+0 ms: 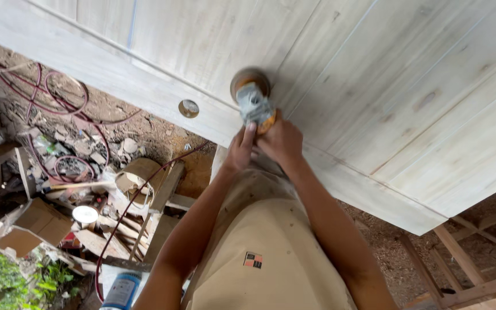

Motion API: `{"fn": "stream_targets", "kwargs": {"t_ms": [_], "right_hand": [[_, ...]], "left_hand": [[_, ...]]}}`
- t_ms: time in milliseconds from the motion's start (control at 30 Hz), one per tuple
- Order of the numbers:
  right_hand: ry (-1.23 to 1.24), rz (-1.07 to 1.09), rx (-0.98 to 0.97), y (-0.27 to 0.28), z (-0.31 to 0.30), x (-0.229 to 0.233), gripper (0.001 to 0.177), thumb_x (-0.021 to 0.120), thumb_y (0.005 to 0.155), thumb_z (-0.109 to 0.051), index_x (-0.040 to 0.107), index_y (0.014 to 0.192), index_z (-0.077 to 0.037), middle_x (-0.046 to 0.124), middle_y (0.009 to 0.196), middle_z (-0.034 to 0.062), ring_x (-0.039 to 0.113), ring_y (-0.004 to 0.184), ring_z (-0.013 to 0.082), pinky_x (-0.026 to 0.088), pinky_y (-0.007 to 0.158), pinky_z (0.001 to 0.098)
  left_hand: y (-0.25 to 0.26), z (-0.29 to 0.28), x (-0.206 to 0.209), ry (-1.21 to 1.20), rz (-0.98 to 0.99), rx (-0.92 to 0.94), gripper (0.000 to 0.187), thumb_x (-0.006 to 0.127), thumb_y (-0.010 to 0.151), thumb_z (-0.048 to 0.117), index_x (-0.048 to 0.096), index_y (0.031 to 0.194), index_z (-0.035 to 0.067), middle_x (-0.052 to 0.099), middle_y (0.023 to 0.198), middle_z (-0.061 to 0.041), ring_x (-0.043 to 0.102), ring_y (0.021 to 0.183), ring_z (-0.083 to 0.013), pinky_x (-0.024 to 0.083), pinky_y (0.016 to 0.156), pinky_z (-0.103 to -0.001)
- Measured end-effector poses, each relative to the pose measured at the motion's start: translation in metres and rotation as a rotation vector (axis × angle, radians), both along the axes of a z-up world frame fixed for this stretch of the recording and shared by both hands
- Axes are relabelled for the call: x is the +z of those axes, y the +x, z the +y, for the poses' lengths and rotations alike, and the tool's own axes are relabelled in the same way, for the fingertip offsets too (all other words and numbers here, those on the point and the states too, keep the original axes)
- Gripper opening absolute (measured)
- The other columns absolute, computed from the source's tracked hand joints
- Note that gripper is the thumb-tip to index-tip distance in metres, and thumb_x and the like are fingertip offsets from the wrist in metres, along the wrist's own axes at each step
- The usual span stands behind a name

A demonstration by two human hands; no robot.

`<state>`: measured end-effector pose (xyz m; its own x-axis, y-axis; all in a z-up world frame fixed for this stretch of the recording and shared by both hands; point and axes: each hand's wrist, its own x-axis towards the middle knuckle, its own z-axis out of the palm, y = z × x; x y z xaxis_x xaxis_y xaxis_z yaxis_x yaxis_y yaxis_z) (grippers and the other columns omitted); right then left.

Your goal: The person uses an angle grinder with a sanding disc to smooth the surface of a large wooden panel. They move the tool across the panel in overlapping passes, occasionally placing a hand on the wood to guide the motion.

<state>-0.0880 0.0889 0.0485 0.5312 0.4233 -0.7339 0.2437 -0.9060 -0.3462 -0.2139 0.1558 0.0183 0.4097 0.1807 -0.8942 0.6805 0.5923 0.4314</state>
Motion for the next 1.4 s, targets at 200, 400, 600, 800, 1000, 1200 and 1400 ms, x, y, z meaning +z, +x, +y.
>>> {"fn": "stream_targets", "kwargs": {"t_ms": [200,400,600,800,1000,1200,1400], "right_hand": [[-0.199,0.003,-0.213,0.000,-0.094,0.003,0.060,0.075,0.078,-0.048,0.062,0.123,-0.012,0.075,0.089,0.0179,0.072,0.085,0.0419,0.056,0.073,0.0519],[-0.087,0.040,-0.545,0.019,-0.190,0.029,0.042,0.075,0.081,-0.034,0.069,0.112,-0.007,0.077,0.095,0.0160,0.078,0.086,0.0316,0.058,0.073,0.0412],[-0.129,-0.007,-0.244,0.002,-0.189,0.020,0.055,0.076,0.077,-0.036,0.064,0.121,-0.007,0.076,0.096,0.0188,0.074,0.090,0.0374,0.058,0.076,0.0460],[-0.127,0.068,0.158,-0.029,-0.088,0.006,0.067,0.078,0.076,-0.052,0.059,0.122,-0.008,0.075,0.086,0.0188,0.073,0.084,0.0407,0.057,0.075,0.0509],[-0.208,-0.054,0.182,0.017,-0.020,0.008,0.065,0.079,0.071,-0.047,0.059,0.121,-0.010,0.073,0.081,0.0202,0.071,0.081,0.0433,0.057,0.075,0.0528],[-0.188,-0.169,0.155,0.084,0.004,0.005,0.057,0.080,0.077,-0.047,0.064,0.119,-0.012,0.074,0.091,0.0197,0.070,0.091,0.0445,0.055,0.081,0.0535],[-0.108,-0.130,-0.021,0.133,0.019,0.014,0.049,0.081,0.083,-0.045,0.072,0.116,-0.010,0.076,0.100,0.0153,0.074,0.094,0.0337,0.056,0.081,0.0443]], "left_hand": [[0.010,-0.067,0.005,0.107,-0.185,-0.372,0.067,0.037,0.100,0.060,0.061,0.124,0.003,0.075,0.094,-0.020,0.078,0.080,-0.0319,0.059,0.077,-0.042],[0.053,-0.161,0.018,0.254,-0.223,-0.637,0.077,0.034,0.099,0.070,0.054,0.130,0.002,0.072,0.093,-0.026,0.071,0.088,-0.0442,0.054,0.082,-0.052],[0.015,-0.172,0.019,0.143,-0.093,-0.414,0.078,0.034,0.097,0.067,0.044,0.138,0.001,0.073,0.088,-0.030,0.070,0.087,-0.0470,0.053,0.079,-0.055],[-0.046,-0.118,0.022,0.026,-0.114,0.198,0.059,0.038,0.107,0.048,0.051,0.141,0.003,0.072,0.084,-0.019,0.071,0.071,-0.0255,0.057,0.069,-0.042],[0.006,-0.056,0.005,0.195,-0.192,0.051,0.055,0.037,0.106,0.050,0.048,0.134,0.004,0.074,0.079,-0.013,0.072,0.077,-0.0267,0.055,0.076,-0.041],[0.078,-0.017,-0.008,0.045,-0.205,-0.035,0.060,0.035,0.097,0.061,0.049,0.115,0.005,0.074,0.075,-0.012,0.078,0.074,-0.0298,0.057,0.074,-0.041],[0.143,0.002,-0.014,0.186,-0.215,-0.164,0.072,0.034,0.095,0.071,0.053,0.109,0.003,0.077,0.078,-0.017,0.076,0.085,-0.0357,0.055,0.083,-0.046]]}}
